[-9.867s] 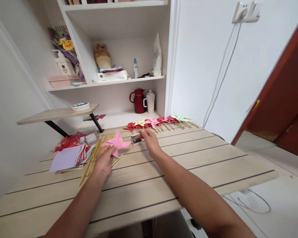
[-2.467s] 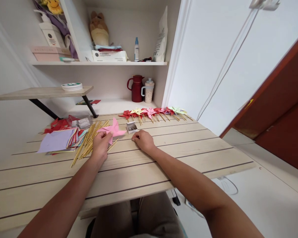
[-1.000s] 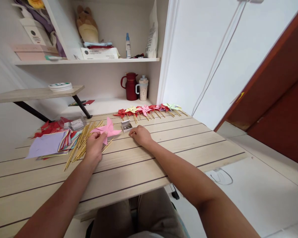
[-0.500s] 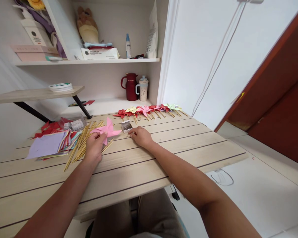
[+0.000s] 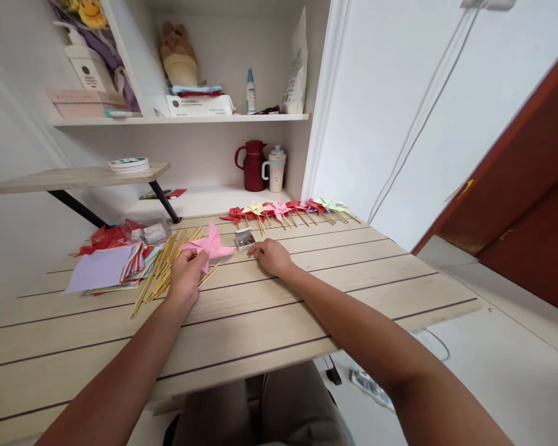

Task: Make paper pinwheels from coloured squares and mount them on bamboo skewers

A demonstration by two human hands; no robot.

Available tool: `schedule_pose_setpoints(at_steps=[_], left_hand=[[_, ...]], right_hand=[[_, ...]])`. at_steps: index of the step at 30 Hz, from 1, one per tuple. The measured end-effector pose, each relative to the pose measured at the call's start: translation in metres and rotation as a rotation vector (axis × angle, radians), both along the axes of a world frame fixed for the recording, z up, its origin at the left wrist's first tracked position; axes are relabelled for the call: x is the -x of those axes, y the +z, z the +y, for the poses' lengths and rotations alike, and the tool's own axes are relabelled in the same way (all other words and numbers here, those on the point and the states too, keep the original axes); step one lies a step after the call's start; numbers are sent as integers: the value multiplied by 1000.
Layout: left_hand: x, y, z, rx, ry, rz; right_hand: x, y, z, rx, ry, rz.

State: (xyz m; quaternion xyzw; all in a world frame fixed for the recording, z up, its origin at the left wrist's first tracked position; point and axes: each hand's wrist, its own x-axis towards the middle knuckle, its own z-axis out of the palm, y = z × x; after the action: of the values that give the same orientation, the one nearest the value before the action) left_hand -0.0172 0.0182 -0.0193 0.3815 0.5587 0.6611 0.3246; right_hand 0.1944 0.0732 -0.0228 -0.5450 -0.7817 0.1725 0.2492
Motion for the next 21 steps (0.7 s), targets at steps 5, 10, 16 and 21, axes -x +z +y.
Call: schedule_pose_setpoints(at_steps=[5,10,16,21], left_hand=[[0,0,-1,-4,-3,-4],[0,1,-1,1,3,-3],[1,-1,0,1,10,7],[1,-1,0,0,5,16]], right_hand=[[2,2,2,5,75,-5],[2,-2,4,-5,87,1],[-4,0,4,2,93,16],[-4,4,2,5,86,26]])
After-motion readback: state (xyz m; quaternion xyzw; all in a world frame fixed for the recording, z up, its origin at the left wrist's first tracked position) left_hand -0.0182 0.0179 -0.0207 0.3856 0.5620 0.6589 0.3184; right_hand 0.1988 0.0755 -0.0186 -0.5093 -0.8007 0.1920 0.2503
